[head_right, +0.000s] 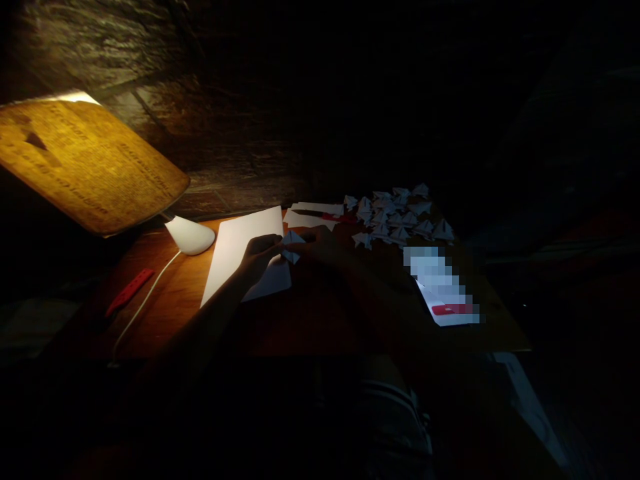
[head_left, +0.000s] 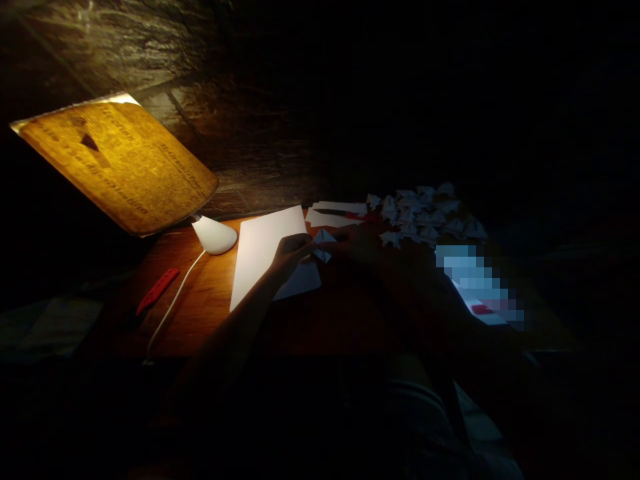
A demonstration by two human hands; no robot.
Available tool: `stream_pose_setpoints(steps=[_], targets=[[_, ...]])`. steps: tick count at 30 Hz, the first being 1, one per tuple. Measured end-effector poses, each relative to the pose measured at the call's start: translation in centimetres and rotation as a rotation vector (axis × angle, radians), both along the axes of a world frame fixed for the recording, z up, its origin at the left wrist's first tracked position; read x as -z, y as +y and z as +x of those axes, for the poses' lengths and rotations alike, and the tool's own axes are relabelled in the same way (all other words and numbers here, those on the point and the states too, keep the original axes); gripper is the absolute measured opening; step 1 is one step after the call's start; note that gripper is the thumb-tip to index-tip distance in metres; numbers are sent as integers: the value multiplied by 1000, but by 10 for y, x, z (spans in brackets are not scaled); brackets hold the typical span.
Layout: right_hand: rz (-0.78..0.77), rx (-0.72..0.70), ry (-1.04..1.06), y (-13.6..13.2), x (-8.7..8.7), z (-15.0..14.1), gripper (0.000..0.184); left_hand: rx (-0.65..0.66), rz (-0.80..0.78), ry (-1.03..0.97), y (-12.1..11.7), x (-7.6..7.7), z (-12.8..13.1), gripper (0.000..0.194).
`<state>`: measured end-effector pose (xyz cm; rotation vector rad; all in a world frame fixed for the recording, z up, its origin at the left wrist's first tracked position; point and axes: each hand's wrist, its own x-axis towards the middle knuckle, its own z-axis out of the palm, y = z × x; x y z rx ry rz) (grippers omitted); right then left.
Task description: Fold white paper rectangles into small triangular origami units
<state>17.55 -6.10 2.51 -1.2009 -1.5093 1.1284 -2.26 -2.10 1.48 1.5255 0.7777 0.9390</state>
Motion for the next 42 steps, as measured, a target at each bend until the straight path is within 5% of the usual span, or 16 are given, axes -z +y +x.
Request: stream_pose_setpoints(steps=[7,11,14,19,27,42], targets=[[-17,90,128,14,10,8,23,-23,200,155,5,5,-2,43],[6,183,-51,20,21,18,29,-128,552,238,6,2,-3,21],[117,204,-215,20,25,21,21,3,695,333,5,3,-4,12],[223,256,-476,15,24,16,14,209,709,393,10,16,-2,16],[250,252,-672,14,24,15,21,239,718,489,6,9,-4,18],[197,99,-427,21,23,26,22,230,830,587,2,1,-1,31]])
